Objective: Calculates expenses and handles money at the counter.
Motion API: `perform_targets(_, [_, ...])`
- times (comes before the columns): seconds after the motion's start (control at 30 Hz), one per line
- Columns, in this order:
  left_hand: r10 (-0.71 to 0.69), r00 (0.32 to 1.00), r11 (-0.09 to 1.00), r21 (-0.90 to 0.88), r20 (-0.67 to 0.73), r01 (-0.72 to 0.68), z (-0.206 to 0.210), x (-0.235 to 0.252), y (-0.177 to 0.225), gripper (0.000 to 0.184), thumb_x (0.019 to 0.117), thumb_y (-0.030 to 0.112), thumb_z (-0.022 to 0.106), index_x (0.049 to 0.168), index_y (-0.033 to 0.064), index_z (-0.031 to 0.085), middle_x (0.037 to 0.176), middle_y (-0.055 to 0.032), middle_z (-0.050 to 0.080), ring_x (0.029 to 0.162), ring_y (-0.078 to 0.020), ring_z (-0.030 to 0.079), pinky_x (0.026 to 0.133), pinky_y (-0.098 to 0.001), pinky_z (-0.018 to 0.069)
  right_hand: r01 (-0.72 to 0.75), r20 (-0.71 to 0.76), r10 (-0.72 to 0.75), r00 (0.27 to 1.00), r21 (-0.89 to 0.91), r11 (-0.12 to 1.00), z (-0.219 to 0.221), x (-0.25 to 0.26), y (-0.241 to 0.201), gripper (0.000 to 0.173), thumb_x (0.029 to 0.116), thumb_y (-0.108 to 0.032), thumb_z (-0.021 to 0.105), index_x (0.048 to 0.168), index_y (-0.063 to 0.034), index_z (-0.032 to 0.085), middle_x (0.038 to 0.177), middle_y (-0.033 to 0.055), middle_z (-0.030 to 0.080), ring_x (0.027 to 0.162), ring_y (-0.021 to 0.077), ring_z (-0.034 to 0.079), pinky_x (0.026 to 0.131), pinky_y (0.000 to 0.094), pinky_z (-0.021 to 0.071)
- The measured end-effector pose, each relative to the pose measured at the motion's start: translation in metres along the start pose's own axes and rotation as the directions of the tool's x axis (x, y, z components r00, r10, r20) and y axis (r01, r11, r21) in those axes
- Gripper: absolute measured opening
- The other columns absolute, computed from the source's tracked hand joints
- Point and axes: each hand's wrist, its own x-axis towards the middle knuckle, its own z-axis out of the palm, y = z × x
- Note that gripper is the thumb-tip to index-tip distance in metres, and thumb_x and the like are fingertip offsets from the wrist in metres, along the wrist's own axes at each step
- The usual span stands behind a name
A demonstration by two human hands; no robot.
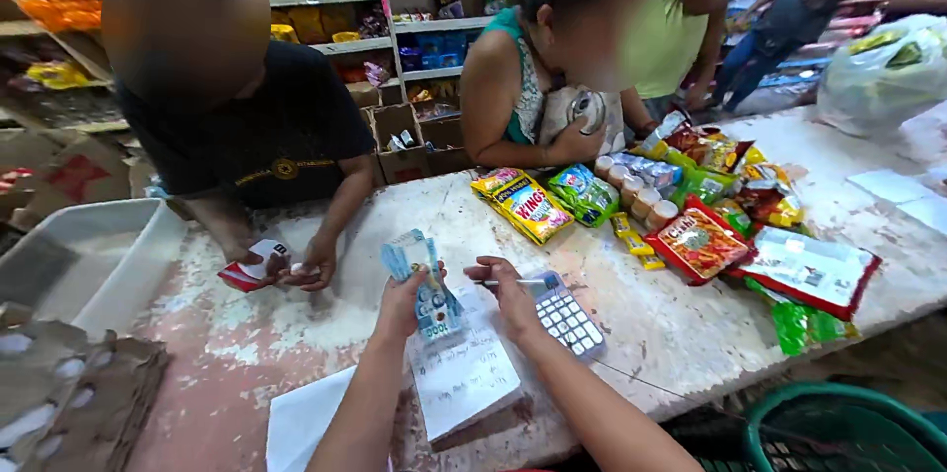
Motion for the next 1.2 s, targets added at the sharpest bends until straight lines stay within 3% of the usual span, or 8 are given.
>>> perform_targets(0.07, [0.026, 0.998, 0.999, 0.037, -0.057, -0.024, 0.0, 0.0, -0.002, 0.028, 0.0992, 0.0, 0.06, 0.125, -0.0066, 0.051, 0.097, -0.0156, 0.073, 0.083, -0.022, 0.074, 0.074, -0.0377, 0.0638, -0.008, -0.07, 0.007, 0.997, -0.004, 1.0, 0.014, 0.023, -0.003, 0.037, 0.1019, -0.003, 0.032, 0.124, 0.006, 0.06, 0.117, 0.0143, 0.07, 0.102, 0.0148, 0.067, 0.089, 0.0307, 0.0533])
perform_targets(0.17, [0.015, 0.992, 0.995, 0.099, -0.122, -0.003, 0.001, -0.003, -0.003, 0.032, 0.0929, -0.001, 0.07, 0.12, -0.0064, 0.055, 0.091, -0.0137, 0.072, 0.076, -0.0192, 0.073, 0.07, -0.0357, 0.0638, -0.025, -0.097, 0.021, 0.995, -0.045, 0.999, 0.027, 0.038, 0.01, 0.027, 0.1078, -0.01, 0.044, 0.123, 0.0016, 0.064, 0.103, 0.0061, 0.067, 0.069, 0.0052, 0.056, 0.061, 0.0214, 0.0466])
perform_targets(0.27, [0.017, 0.995, 0.989, 0.146, -0.095, -0.003, 0.002, -0.002, -0.003, 0.035, 0.088, -0.002, 0.075, 0.118, -0.0077, 0.057, 0.093, -0.0137, 0.073, 0.08, -0.0189, 0.074, 0.074, -0.0353, 0.064, 0.008, 0.055, 0.003, 0.998, -0.194, 0.981, 0.023, 0.032, 0.025, 0.037, 0.1004, -0.022, 0.063, 0.127, 0.0032, 0.064, 0.101, 0.0039, 0.064, 0.071, 0.0015, 0.052, 0.064, 0.0192, 0.045])
perform_targets(0.47, [0.043, 0.998, 0.986, 0.164, -0.044, -0.036, 0.01, -0.009, -0.008, 0.023, 0.0965, 0.002, 0.066, 0.116, -0.0064, 0.058, 0.093, -0.0105, 0.072, 0.081, -0.0152, 0.073, 0.076, -0.0322, 0.0626, -0.03, -0.012, 0.028, 1.0, -0.313, 0.949, 0.016, 0.032, 0.021, 0.02, 0.0967, -0.019, 0.07, 0.085, -0.0023, 0.069, 0.082, -0.0011, 0.063, 0.065, 0.0, 0.051, 0.061, 0.0177, 0.0436])
perform_targets(0.57, [0.099, 0.989, 0.988, 0.13, -0.111, -0.084, 0.011, -0.009, -0.007, 0.023, 0.0933, -0.005, 0.066, 0.115, -0.0075, 0.057, 0.09, -0.0116, 0.073, 0.079, -0.0164, 0.074, 0.074, -0.0325, 0.0636, -0.135, -0.062, 0.125, 0.99, -0.195, 0.972, 0.015, 0.035, 0.016, 0.015, 0.0956, -0.014, 0.072, 0.089, -0.001, 0.066, 0.073, 0.0001, 0.062, 0.06, 0.0029, 0.053, 0.057, 0.0193, 0.0447])
perform_targets(0.67, [0.181, 0.977, 0.973, 0.166, -0.11, -0.162, 0.011, -0.009, -0.009, 0.028, 0.0863, -0.009, 0.071, 0.111, -0.0076, 0.058, 0.088, -0.0109, 0.073, 0.079, -0.0151, 0.073, 0.075, -0.0313, 0.0631, -0.203, 0.0, 0.204, 0.979, -0.047, 0.978, 0.021, 0.03, 0.013, 0.018, 0.0926, -0.01, 0.075, 0.104, 0.0019, 0.069, 0.086, 0.0051, 0.073, 0.075, 0.0076, 0.068, 0.07, 0.0246, 0.0578])
perform_targets(1.0, [0.184, 0.979, 0.964, 0.211, -0.085, -0.163, 0.016, -0.016, -0.016, 0.035, 0.075, -0.017, 0.066, 0.107, -0.0058, 0.056, 0.086, -0.0085, 0.071, 0.078, -0.0122, 0.071, 0.073, -0.0289, 0.0614, -0.154, -0.204, 0.196, 0.959, 0.204, 0.967, 0.03, 0.027, 0.016, 0.007, 0.0948, -0.003, 0.07, 0.096, 0.004, 0.071, 0.081, 0.008, 0.072, 0.072, 0.0117, 0.069, 0.069, 0.0281, 0.0593])
perform_targets(1.2, [-0.026, 0.997, 0.999, 0.043, -0.076, 0.029, 0.01, -0.009, -0.005, 0.024, 0.1095, 0.008, 0.038, 0.129, -0.0053, 0.044, 0.097, -0.0158, 0.075, 0.086, -0.0212, 0.075, 0.078, -0.0351, 0.0628, -0.278, -0.108, 0.352, 0.93, 0.422, 0.863, -0.001, 0.042, -0.011, 0.017, 0.1031, -0.009, 0.058, 0.119, -0.0011, 0.058, 0.091, 0.0111, 0.071, 0.078, 0.0182, 0.071, 0.073, 0.0354, 0.0621])
